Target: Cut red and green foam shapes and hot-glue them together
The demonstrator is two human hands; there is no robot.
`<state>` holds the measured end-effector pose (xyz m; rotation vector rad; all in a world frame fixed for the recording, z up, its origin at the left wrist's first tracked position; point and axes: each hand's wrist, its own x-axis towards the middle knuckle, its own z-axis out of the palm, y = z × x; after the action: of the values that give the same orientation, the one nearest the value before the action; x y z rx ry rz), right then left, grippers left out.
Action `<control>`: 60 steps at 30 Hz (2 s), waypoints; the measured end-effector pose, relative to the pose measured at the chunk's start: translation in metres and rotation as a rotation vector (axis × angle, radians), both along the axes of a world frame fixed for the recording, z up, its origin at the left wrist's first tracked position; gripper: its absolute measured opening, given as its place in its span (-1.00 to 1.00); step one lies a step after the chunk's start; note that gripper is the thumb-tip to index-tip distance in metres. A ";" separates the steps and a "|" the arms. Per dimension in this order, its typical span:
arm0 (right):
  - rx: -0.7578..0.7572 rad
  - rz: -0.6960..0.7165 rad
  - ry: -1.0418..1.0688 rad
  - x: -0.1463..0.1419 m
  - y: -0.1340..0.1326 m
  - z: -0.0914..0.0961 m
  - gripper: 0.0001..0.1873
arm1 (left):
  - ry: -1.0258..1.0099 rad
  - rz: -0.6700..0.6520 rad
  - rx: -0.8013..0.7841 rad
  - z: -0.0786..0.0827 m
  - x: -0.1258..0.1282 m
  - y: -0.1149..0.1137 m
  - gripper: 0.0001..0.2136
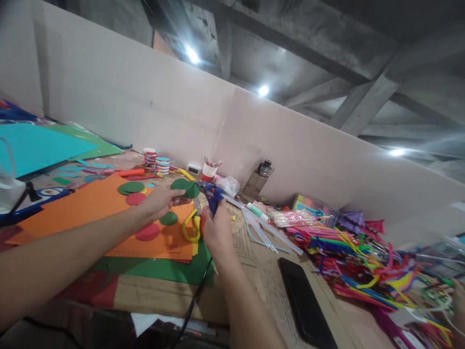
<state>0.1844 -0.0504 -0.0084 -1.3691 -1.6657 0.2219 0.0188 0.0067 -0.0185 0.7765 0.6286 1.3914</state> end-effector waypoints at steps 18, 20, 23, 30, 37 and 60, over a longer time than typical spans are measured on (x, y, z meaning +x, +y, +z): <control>-0.042 0.003 0.001 -0.002 -0.004 0.006 -0.59 | -0.029 0.031 0.030 0.005 -0.005 0.002 -0.80; -0.047 0.025 0.006 -0.003 -0.005 0.006 -0.57 | -0.051 0.054 0.032 0.004 -0.007 0.004 -0.80; -0.067 0.038 0.001 -0.005 -0.007 0.007 -0.55 | -0.079 0.076 0.064 0.003 -0.010 0.008 -0.78; -0.113 0.068 0.001 -0.007 -0.009 0.006 -0.58 | -0.086 0.089 0.062 0.002 -0.010 0.009 -0.81; -0.105 0.064 0.017 -0.008 -0.010 0.005 -0.70 | -0.001 0.078 0.014 0.007 -0.011 0.003 -0.82; -0.099 0.102 0.001 -0.010 -0.011 0.004 -0.57 | 0.000 0.000 -0.017 -0.001 -0.002 0.005 -0.88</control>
<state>0.1741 -0.0612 -0.0042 -1.3567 -1.7456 0.3682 0.0165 0.0118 -0.0196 0.7634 0.6398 1.3841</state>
